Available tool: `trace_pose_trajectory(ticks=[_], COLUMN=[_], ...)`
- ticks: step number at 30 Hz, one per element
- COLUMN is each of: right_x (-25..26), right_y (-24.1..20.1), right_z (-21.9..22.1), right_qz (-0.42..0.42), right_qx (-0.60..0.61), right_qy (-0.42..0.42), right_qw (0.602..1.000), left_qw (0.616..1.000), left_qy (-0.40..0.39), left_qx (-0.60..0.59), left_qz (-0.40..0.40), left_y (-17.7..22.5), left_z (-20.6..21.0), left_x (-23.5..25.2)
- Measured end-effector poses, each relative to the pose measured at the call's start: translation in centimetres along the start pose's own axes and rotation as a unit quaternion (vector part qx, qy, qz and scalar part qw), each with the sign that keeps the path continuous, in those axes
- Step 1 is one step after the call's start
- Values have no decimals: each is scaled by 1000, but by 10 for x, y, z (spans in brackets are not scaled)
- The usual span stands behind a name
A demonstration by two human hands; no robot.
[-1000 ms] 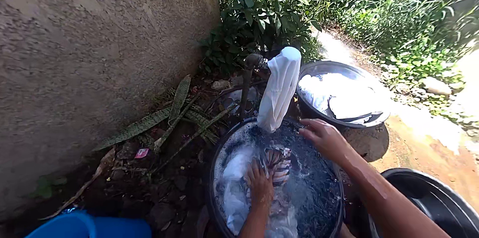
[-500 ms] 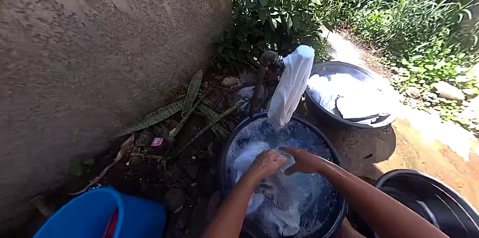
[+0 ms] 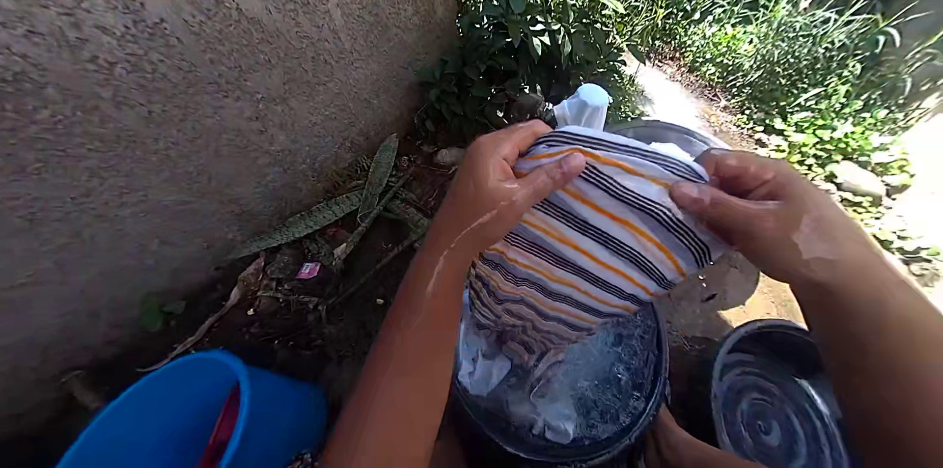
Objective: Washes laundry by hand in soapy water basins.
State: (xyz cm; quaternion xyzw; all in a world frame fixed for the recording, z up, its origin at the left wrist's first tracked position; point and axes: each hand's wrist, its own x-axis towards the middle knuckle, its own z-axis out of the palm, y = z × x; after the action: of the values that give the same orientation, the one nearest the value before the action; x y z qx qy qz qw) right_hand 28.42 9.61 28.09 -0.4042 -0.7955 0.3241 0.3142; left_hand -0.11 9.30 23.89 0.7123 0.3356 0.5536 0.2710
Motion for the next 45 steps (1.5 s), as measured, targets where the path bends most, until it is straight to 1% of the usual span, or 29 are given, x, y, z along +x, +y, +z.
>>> trace_pose_trajectory(ticks=[1,3,5,7,9,10,12,13,14,15,17,18,19,20,22,23,24,25,27,28,31,33,35,37,39,40,41,43,45], right_x=[-4,-12,-24,-41,-57,-63,-75,-82,-90,-94,-99,-96,-87,-77,-50,-39,-30,-22,-13,-11,-15,-29,-50,-56,-57,-54,-49,-42,-36], right_y=[15,64,122,167,196,206,226,235,240,241,242,240,234,230,203,183,161,141,105,93,93,112,133,142,150,148,141,116,90], right_z=[13,48,91,136,175,191,217,227,234,239,244,242,235,222,179,153,127,103,69,59,59,79,97,92,77,65,51,27,10], right_qz=[39,141,222,274,284,278,272,276,286,315,361,365,351,309,225,189,158,129,92,95,153,180,169,127,115,117,117,87,-6], right_qx=[-46,-51,-32,-21,-28,-33,-41,-50,-65,-84,-118,-124,-123,-109,-39,-10,4,14,36,39,74,132,205,221,242,244,234,190,162], right_qy=[-4,-84,-190,-281,-351,-375,-382,-369,-362,-374,-399,-400,-387,-354,-304,-281,-266,-258,-268,-292,-388,-425,-390,-293,-146,-93,-64,-56,-71], right_qw=[998,985,956,920,892,884,882,886,885,868,835,832,843,876,925,941,951,957,958,951,906,877,882,921,952,958,963,976,984], left_qw=[997,972,926,879,853,850,850,855,852,829,750,726,722,751,851,877,884,890,917,930,942,930,921,912,885,864,837,751,656], left_qy=[-7,-20,-37,-37,-36,-39,-31,-22,-41,-100,-258,-301,-327,-326,-253,-218,-211,-227,-256,-249,-201,-195,-206,-211,-196,-220,-268,-405,-523], left_qx=[-2,-15,-12,2,58,114,214,227,229,233,223,205,183,146,-34,-131,-197,-222,-199,-191,-245,-299,-310,-282,-221,-157,-74,61,113], left_qz=[-71,-233,-375,-475,-517,-513,-481,-466,-469,-498,-566,-583,-581,-555,-459,-408,-368,-327,-232,-192,-107,-85,-116,-210,-361,-425,-471,-518,-533], left_y=[-20,-71,-126,-163,-187,-196,-211,-220,-226,-223,-211,-208,-206,-202,-189,-179,-166,-151,-111,-88,-32,-10,-1,-4,-18,-32,-50,-76,-88], left_z=[13,48,89,130,163,175,192,198,201,198,184,175,166,157,134,123,112,101,84,77,63,54,39,21,2,-5,-9,2,27], left_x=[-10,-40,-78,-122,-166,-185,-212,-222,-228,-227,-207,-195,-184,-174,-159,-152,-140,-124,-80,-60,-19,-3,0,-6,-23,-35,-50,-79,-101])
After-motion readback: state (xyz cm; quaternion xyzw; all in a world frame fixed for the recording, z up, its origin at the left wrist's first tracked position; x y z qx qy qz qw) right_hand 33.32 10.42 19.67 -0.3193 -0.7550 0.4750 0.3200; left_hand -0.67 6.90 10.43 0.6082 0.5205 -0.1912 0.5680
